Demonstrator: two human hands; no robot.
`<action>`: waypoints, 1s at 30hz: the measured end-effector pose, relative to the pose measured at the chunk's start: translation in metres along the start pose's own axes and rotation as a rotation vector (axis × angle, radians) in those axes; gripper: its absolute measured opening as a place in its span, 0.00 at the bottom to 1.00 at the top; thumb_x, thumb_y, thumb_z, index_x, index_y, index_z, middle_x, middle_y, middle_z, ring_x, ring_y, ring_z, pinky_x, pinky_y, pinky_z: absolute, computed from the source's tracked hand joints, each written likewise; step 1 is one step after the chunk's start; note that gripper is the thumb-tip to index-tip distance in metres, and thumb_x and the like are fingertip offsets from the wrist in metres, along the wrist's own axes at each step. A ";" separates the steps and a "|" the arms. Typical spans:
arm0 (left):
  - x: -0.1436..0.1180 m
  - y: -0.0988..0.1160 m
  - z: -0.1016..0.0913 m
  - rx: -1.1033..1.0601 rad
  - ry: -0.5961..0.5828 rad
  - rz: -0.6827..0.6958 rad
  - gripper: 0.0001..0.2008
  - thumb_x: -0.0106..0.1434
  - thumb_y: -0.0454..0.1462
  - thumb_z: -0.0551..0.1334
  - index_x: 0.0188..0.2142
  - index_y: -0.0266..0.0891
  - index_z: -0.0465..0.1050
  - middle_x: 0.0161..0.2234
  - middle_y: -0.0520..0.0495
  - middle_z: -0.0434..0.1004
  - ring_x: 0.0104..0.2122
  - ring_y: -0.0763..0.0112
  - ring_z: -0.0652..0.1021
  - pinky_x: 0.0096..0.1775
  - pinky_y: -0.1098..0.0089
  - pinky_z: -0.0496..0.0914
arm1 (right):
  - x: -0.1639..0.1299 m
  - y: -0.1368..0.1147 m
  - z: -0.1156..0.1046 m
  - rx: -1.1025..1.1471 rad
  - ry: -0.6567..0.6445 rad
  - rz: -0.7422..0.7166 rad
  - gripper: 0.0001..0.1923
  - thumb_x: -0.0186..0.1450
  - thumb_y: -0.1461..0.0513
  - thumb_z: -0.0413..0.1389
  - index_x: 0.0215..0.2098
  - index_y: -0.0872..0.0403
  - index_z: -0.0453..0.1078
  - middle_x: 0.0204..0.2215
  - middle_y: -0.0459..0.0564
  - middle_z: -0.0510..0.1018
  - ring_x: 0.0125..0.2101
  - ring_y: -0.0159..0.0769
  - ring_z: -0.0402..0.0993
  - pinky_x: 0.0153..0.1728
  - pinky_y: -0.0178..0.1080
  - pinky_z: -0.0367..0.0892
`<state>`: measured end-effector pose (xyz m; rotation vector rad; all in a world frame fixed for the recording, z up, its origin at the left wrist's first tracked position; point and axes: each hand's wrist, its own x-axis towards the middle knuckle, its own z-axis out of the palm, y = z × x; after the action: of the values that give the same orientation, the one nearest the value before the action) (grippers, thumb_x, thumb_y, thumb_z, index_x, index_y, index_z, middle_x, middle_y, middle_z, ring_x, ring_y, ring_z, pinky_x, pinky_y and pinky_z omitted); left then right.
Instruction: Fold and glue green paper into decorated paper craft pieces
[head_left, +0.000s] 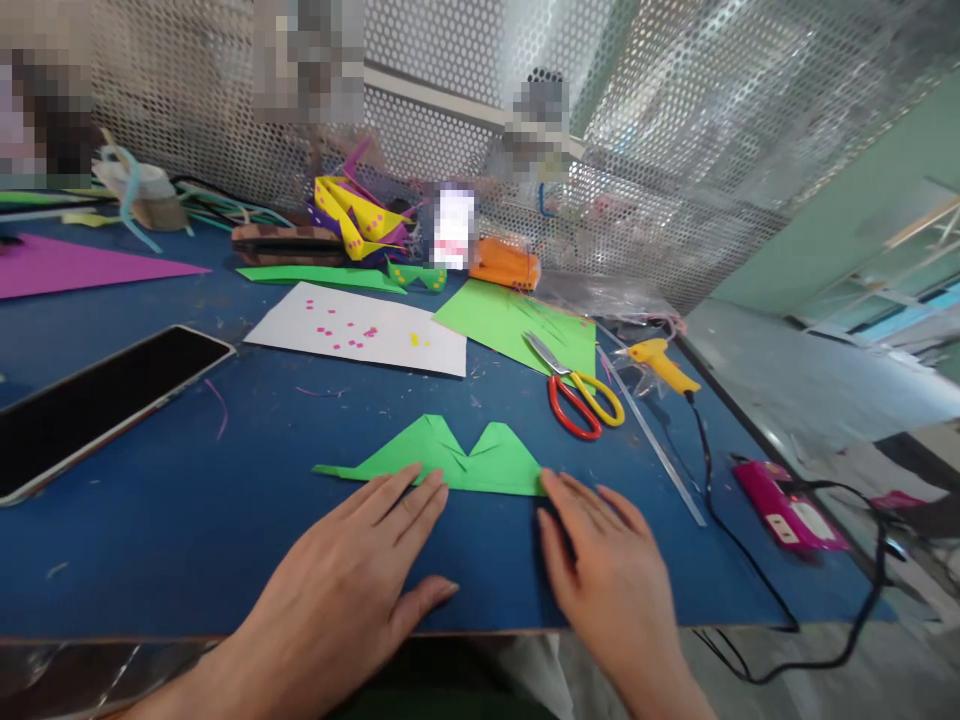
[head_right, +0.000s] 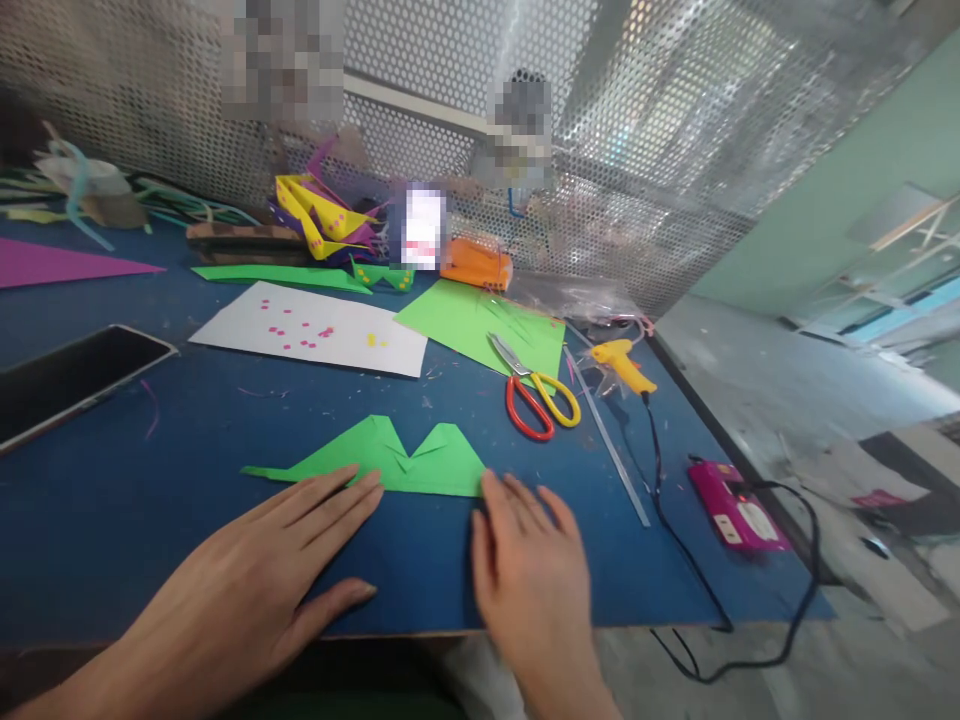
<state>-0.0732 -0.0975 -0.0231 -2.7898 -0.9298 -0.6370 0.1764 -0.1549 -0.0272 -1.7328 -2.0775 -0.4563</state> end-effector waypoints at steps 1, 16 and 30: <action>0.000 0.000 0.000 -0.007 -0.004 -0.006 0.29 0.70 0.50 0.57 0.60 0.31 0.70 0.59 0.40 0.74 0.57 0.50 0.75 0.53 0.54 0.73 | -0.003 0.012 -0.001 -0.073 0.018 0.007 0.18 0.73 0.62 0.48 0.55 0.61 0.72 0.44 0.55 0.84 0.45 0.43 0.81 0.52 0.48 0.63; -0.002 0.000 -0.002 -0.138 -0.006 -0.076 0.27 0.66 0.46 0.62 0.61 0.34 0.69 0.58 0.39 0.75 0.57 0.51 0.75 0.56 0.53 0.73 | 0.062 -0.017 0.001 -0.144 -0.082 -0.639 0.14 0.64 0.73 0.49 0.39 0.62 0.77 0.32 0.56 0.79 0.29 0.39 0.72 0.35 0.44 0.64; 0.083 0.032 -0.037 -1.479 0.849 -0.818 0.11 0.65 0.41 0.60 0.40 0.38 0.79 0.35 0.46 0.80 0.33 0.70 0.77 0.30 0.71 0.72 | 0.140 0.051 0.043 1.349 -0.124 0.625 0.16 0.48 0.52 0.67 0.25 0.53 0.72 0.20 0.46 0.77 0.23 0.37 0.74 0.27 0.40 0.72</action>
<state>-0.0074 -0.0875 0.0465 -1.9502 -1.6967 -3.3247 0.2004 -0.0053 0.0050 -1.3213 -1.1472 1.0190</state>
